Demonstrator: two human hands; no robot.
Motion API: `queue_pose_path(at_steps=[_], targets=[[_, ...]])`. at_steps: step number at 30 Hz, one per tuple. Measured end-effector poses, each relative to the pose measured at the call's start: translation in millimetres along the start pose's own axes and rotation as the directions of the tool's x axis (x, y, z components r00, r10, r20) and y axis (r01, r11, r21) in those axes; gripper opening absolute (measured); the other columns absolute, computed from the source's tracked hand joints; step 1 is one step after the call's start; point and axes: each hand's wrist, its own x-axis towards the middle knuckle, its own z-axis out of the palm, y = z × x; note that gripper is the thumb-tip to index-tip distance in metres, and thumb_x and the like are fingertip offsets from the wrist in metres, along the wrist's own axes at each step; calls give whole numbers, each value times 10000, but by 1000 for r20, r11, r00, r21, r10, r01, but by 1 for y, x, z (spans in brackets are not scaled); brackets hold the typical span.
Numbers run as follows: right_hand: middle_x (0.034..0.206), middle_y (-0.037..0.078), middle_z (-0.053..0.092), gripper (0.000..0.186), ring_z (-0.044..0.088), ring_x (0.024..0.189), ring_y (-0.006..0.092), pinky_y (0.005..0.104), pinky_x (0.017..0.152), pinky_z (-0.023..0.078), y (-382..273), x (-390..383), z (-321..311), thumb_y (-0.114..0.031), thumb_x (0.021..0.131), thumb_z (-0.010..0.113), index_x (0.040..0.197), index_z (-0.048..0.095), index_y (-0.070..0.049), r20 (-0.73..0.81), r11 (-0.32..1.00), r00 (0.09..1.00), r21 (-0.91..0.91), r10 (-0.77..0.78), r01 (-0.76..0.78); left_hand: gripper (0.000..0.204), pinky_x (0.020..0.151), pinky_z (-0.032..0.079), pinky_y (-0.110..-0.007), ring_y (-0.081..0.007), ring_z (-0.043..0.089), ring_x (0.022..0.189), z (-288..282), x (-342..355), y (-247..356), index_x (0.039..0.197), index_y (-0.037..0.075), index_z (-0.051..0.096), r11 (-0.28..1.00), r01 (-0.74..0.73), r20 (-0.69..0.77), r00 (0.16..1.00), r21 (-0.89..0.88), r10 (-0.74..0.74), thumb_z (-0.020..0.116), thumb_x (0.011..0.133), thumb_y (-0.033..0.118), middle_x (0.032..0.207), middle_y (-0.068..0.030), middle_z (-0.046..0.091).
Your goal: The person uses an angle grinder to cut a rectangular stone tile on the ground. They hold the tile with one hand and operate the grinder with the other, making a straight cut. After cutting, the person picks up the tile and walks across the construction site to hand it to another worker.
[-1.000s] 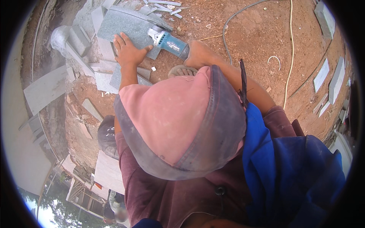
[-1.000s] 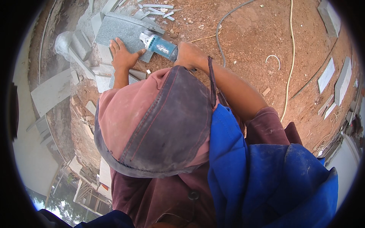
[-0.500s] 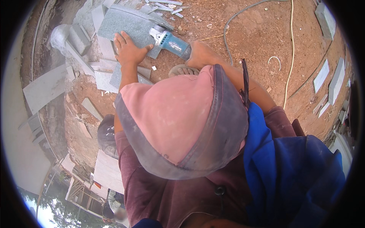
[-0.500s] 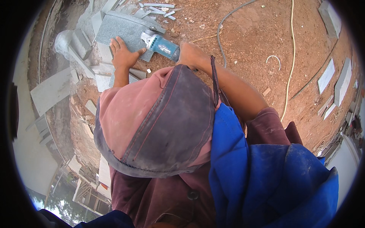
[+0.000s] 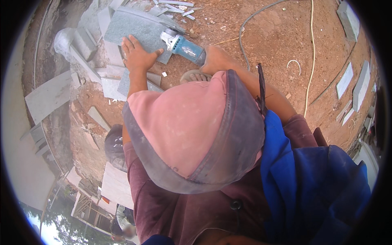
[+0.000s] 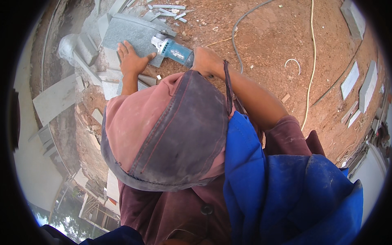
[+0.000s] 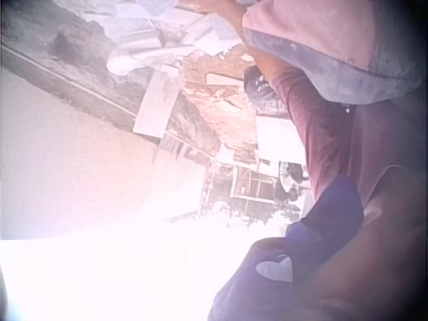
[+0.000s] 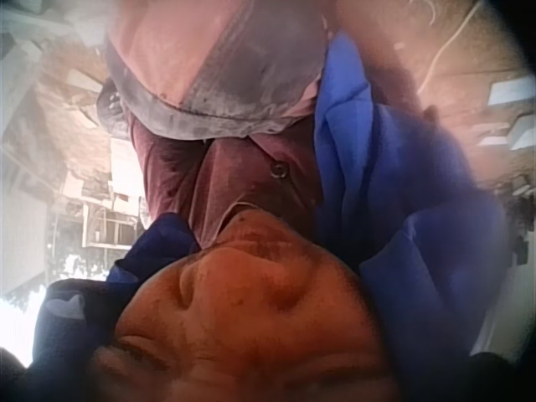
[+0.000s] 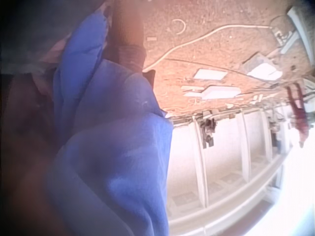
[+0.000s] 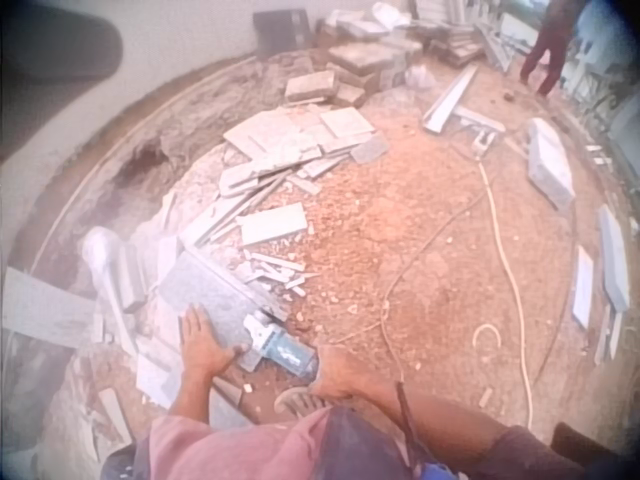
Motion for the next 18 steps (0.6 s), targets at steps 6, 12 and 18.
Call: queue_pose_path(at_steps=[6, 12, 18], targets=[[981, 368, 720, 715, 734, 986, 481, 495, 869, 578, 9, -2, 2, -491, 631, 861, 927, 711, 142, -1, 1000, 1000, 15, -28, 28, 1389, 1279, 246, -568, -360, 66, 1646, 4, 2, -6, 1693, 29, 96, 1000, -7, -15, 1000, -12, 6, 852, 725, 676, 1773, -215, 61], [988, 344, 726, 661, 733, 963, 469, 485, 860, 572, 16, -9, 10, -402, 646, 843, 1025, 704, 120, -19, 996, 999, 79, -34, 36, 1389, 1300, 227, -495, -383, 81, 1640, 7, 6, -11, 1686, 5, 111, 999, -46, -40, 998, -8, 46, 856, 721, 673, 1763, -244, 81], [913, 254, 737, 580, 724, 843, 375, 438, 811, 563, 13, -29, -14, -277, 645, 822, 1086, 692, 78, -108, 988, 990, 112, -91, 103, 1387, 1294, 223, -535, -384, 78, 1641, 9, 0, -19, 1684, 4, 119, 999, -45, -77, 996, -22, 43, 875, 716, 649, 1761, -247, 86]])
